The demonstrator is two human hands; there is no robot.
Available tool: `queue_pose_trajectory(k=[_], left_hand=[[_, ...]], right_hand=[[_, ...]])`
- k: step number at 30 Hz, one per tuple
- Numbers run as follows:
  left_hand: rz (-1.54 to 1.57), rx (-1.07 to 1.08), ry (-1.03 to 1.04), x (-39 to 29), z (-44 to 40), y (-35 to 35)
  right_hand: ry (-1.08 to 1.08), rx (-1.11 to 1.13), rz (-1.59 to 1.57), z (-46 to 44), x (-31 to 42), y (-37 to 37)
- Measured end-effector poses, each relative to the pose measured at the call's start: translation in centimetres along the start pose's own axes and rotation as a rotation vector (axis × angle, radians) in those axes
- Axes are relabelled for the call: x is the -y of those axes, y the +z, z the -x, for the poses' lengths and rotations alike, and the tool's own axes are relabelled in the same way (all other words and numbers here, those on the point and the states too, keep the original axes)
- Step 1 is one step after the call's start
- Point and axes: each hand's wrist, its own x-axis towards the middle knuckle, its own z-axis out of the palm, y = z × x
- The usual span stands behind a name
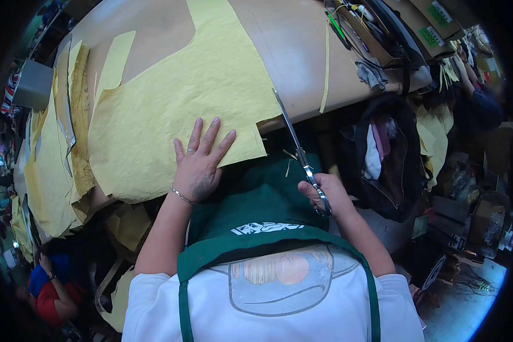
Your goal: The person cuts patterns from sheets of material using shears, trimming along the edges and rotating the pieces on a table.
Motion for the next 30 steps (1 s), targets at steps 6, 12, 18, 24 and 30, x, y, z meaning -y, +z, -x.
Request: queue_pose_trajectory(k=[6, 12, 18, 24, 30], left_hand=[[0.001, 0.029, 0.018, -0.1, 0.2, -0.3], [0.029, 0.059, 0.068, -0.8, 1.4, -0.4], [0.035, 0.049, 0.073, -0.8, 1.6, 0.0], [0.044, 0.037, 0.077, -0.7, 1.6, 0.1], [0.049, 0.039, 0.073, -0.7, 1.7, 0.1]], right_hand=[[-0.079, 0.06, 0.007, -0.8, 0.1, -0.6], [-0.061, 0.095, -0.062, -1.9, 1.1, -0.9], [-0.089, 0.079, -0.029, -1.5, 0.8, -0.8], [-0.071, 0.043, -0.011, -0.9, 0.8, -0.6], [-0.008, 0.02, -0.089, -0.2, 0.5, -0.1]])
